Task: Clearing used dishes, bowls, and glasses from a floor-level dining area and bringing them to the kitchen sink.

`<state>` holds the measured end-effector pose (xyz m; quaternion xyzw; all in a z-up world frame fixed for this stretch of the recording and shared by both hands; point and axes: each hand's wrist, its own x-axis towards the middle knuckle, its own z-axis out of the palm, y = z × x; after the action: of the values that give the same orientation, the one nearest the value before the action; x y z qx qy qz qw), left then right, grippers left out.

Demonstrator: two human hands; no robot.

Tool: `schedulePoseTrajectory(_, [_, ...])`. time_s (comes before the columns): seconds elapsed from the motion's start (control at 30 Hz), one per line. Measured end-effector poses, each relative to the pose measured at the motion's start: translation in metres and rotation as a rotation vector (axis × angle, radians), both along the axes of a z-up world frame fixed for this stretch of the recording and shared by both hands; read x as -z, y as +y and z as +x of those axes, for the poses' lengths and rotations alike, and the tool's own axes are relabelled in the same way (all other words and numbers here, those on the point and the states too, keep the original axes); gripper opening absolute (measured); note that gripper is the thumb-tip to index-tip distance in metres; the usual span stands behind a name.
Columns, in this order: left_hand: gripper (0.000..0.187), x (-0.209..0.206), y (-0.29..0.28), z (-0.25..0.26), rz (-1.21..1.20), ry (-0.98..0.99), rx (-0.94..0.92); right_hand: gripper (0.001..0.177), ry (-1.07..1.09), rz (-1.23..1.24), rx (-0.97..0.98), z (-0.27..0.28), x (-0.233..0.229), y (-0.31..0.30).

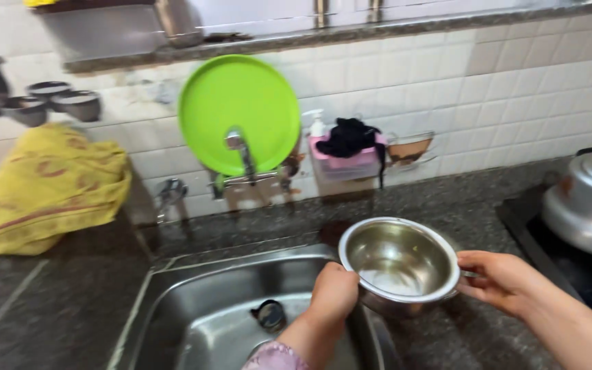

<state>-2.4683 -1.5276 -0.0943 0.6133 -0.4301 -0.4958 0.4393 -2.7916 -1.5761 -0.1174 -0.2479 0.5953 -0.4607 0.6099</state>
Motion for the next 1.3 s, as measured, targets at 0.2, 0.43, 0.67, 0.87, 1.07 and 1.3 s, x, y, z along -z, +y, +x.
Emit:
schedulePoseTrajectory(0.2, [0.027, 0.017, -0.077, -0.063, 0.039, -0.3, -0.026, 0.02, -0.016, 0.024, -0.066, -0.049, 0.041, -0.099])
schedulePoseTrajectory(0.43, [0.032, 0.062, -0.13, -0.095, 0.181, -0.506, -0.049, 0.028, 0.035, 0.096, -0.12, -0.067, 0.06, -0.148])
schedulePoseTrajectory(0.67, [0.036, 0.085, -0.143, -0.103, 0.298, -0.692, 0.012, 0.033, 0.025, 0.118, -0.145, -0.079, 0.094, -0.172])
schedulePoseTrajectory(0.87, [0.037, 0.094, -0.148, -0.103, 0.397, -0.758, 0.046, 0.029, 0.011, 0.12, -0.198, -0.076, 0.102, -0.179])
schedulePoseTrajectory(1.07, [0.035, 0.089, -0.137, -0.112, 0.415, -0.685, 0.001, 0.029, -0.003, 0.113, -0.212, -0.08, 0.115, -0.183])
schedulePoseTrajectory(1.3, [0.033, 0.148, -0.151, -0.127, 0.266, -0.095, -0.218, 0.022, 0.045, 0.168, -0.211, -0.085, 0.113, -0.189])
